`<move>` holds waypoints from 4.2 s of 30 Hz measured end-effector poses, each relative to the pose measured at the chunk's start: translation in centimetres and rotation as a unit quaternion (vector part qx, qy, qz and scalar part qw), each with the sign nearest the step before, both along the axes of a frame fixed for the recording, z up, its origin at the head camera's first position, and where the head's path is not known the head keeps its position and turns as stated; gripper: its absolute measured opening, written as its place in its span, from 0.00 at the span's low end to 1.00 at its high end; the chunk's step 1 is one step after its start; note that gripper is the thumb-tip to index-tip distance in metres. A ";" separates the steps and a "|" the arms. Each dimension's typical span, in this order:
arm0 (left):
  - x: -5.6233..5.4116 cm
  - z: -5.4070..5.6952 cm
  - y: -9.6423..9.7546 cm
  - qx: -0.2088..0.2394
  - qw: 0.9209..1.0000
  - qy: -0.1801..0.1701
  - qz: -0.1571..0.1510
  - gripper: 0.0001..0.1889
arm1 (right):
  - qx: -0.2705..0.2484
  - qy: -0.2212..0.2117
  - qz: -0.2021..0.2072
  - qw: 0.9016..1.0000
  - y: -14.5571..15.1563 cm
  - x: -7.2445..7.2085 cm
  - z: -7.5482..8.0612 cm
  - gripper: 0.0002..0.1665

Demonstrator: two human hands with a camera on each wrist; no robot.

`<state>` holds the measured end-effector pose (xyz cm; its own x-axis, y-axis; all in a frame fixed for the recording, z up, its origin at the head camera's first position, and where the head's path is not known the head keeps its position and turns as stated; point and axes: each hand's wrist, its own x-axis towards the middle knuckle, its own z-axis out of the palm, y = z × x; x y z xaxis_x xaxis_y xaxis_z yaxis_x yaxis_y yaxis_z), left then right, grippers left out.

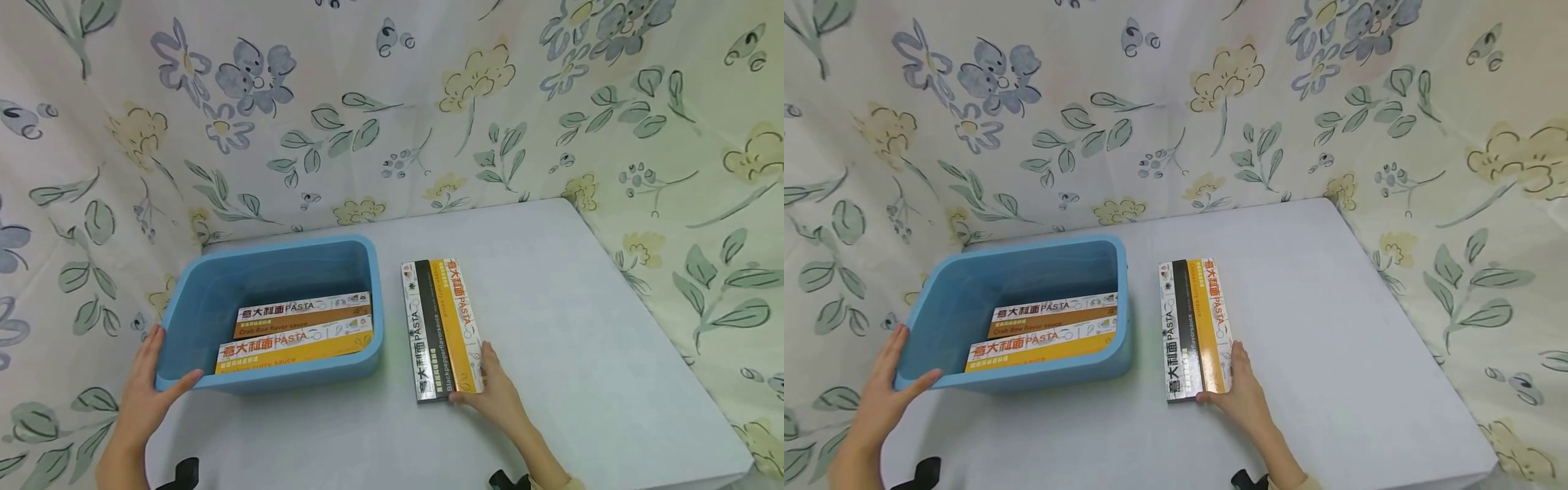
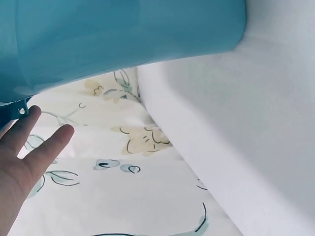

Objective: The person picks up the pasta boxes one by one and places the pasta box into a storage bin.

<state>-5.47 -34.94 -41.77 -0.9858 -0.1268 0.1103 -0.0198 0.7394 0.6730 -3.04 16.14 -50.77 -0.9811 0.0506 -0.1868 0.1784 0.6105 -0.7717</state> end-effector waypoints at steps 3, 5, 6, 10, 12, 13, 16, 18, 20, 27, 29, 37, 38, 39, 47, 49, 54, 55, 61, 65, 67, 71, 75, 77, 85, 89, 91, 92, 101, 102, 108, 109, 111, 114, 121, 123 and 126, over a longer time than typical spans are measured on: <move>0.0 0.0 0.0 -0.001 1.000 0.002 -0.001 0.50 | -0.008 -0.014 -0.012 1.000 -0.1 0.0 -0.6 0.78; 0.0 0.0 0.0 -0.001 1.000 0.000 -0.003 0.50 | -0.005 -0.020 -0.021 1.000 -0.1 -0.1 -0.8 0.78; -0.1 0.0 -0.1 -0.001 1.000 -0.002 -0.003 0.50 | -0.001 -0.023 -0.025 0.999 -0.1 -0.1 -1.0 0.78; -0.1 0.0 -0.1 0.002 1.000 -0.002 -0.007 0.50 | 0.014 -0.028 -0.034 0.999 0.2 -0.4 -1.3 0.79; -0.1 -0.1 -0.1 0.004 1.000 0.002 -0.008 0.50 | 0.019 -0.032 -0.034 0.999 0.5 -0.5 -1.4 0.80; -0.1 -0.1 -0.1 0.005 1.000 0.005 -0.008 0.49 | 0.021 -0.033 -0.032 0.999 0.6 -0.6 -1.4 0.80; -0.1 -0.1 -0.1 0.005 1.000 0.008 -0.009 0.49 | 0.027 -0.037 -0.024 0.999 1.0 -0.9 -1.3 0.81; -0.1 -0.1 -0.1 0.003 1.000 0.008 -0.009 0.49 | 0.029 -0.041 -0.020 0.999 1.4 -1.0 -1.2 0.81; -0.1 -0.1 -0.1 0.003 1.000 0.008 -0.010 0.50 | 0.026 -0.041 -0.021 0.999 1.7 -1.0 -1.2 0.79; -0.1 -0.1 -0.2 -0.003 1.000 0.006 -0.004 0.49 | 0.027 -0.011 -0.066 0.997 1.1 -1.0 -1.5 0.67; -0.2 -0.2 -0.2 -0.004 1.000 0.005 -0.002 0.49 | 0.031 -0.001 -0.082 0.996 0.6 -1.0 -1.7 0.66; -0.2 -0.1 -0.1 0.003 1.000 0.013 -0.006 0.49 | 0.023 0.017 -0.129 0.991 0.0 -1.2 -2.4 0.62; -0.2 -0.1 -0.1 0.004 1.000 0.013 -0.006 0.49 | 0.018 0.015 -0.134 0.991 0.1 -1.3 -2.4 0.61; -0.2 -0.1 -0.1 0.003 1.000 0.013 -0.005 0.49 | 0.013 0.014 -0.139 0.990 0.2 -1.4 -2.3 0.61; -0.2 0.0 -0.2 -0.002 1.000 0.004 0.004 0.49 | -0.048 -0.037 -0.180 0.982 0.7 -2.0 -1.7 0.61; -0.2 0.0 -0.2 -0.001 1.000 0.001 0.006 0.49 | -0.074 -0.048 -0.187 0.978 0.8 -2.1 -1.5 0.61; -0.2 0.1 -0.1 0.000 1.000 0.002 0.005 0.49 | -0.138 -0.063 -0.194 0.969 1.2 -2.3 -1.3 0.60; -0.2 0.1 0.0 0.000 1.000 0.003 0.004 0.49 | -0.148 -0.064 -0.195 0.968 1.2 -2.3 -1.3 0.59; -0.3 0.1 0.0 0.003 1.000 0.005 0.001 0.49 | -0.166 -0.060 -0.198 0.964 1.4 -2.5 -1.0 0.59; -0.2 0.0 0.0 0.003 1.000 0.005 0.001 0.49 | -0.162 -0.053 -0.200 0.965 1.4 -2.6 -0.7 0.57; -0.2 0.0 0.0 0.003 1.000 0.005 0.002 0.49 | -0.156 -0.047 -0.203 0.965 1.5 -2.6 -0.5 0.57; -0.1 0.1 0.0 0.003 1.000 0.006 0.001 0.49 | -0.158 -0.042 -0.201 0.966 1.7 -2.6 -0.1 0.57; -0.1 0.2 0.0 0.005 1.000 0.004 0.002 0.49 | -0.171 -0.045 -0.193 0.965 2.2 -2.7 0.4 0.57; -0.1 0.2 0.0 0.005 1.000 0.002 0.004 0.49 | -0.177 -0.043 -0.189 0.965 2.3 -2.7 0.8 0.58; -0.1 0.2 0.0 0.002 1.000 0.001 0.006 0.49 | -0.184 -0.031 -0.176 0.967 2.7 -2.8 2.5 0.57; -0.1 0.1 0.0 0.000 1.000 0.002 0.006 0.49 | -0.187 -0.024 -0.166 0.968 2.9 -2.8 3.3 0.57; -0.1 0.1 0.0 -0.001 1.000 0.000 0.007 0.50 | -0.187 -0.016 -0.158 0.969 3.0 -2.9 3.8 0.57; -0.1 0.1 0.1 0.000 1.000 -0.001 0.008 0.50 | -0.187 -0.013 -0.155 0.970 3.0 -2.8 4.1 0.57; -0.2 0.1 0.2 0.000 1.000 -0.002 0.011 0.50 | -0.208 0.030 -0.129 0.969 3.1 -2.5 6.9 0.57; -0.2 0.1 0.2 0.001 1.000 -0.002 0.011 0.50 | -0.210 0.038 -0.126 0.969 3.0 -2.5 7.2 0.57; -0.2 0.0 0.1 -0.002 1.000 0.000 0.008 0.50 | -0.223 0.080 -0.098 0.967 3.0 -2.6 8.4 0.56; -0.2 0.0 0.1 -0.002 1.000 0.000 0.008 0.50 | -0.226 0.084 -0.092 0.966 3.0 -2.6 8.5 0.56; -0.3 0.0 0.0 -0.003 1.000 -0.001 0.008 0.50 | -0.233 0.086 -0.079 0.965 3.1 -2.8 8.7 0.56; -0.2 -0.1 0.0 0.000 1.000 -0.004 0.009 0.50 | -0.244 0.083 -0.058 0.964 3.2 -3.3 8.9 0.55; -0.2 -0.1 0.0 -0.002 1.000 -0.006 0.009 0.50 | -0.271 0.080 0.029 0.959 3.1 -5.1 8.6 0.55; -0.2 0.0 0.0 -0.004 1.000 -0.007 0.009 0.50 | -0.280 0.081 0.056 0.955 2.9 -5.6 8.6 0.55; -0.2 0.0 0.0 -0.004 1.000 -0.009 0.011 0.50 | -0.290 0.079 0.089 0.950 2.4 -6.5 8.9 0.55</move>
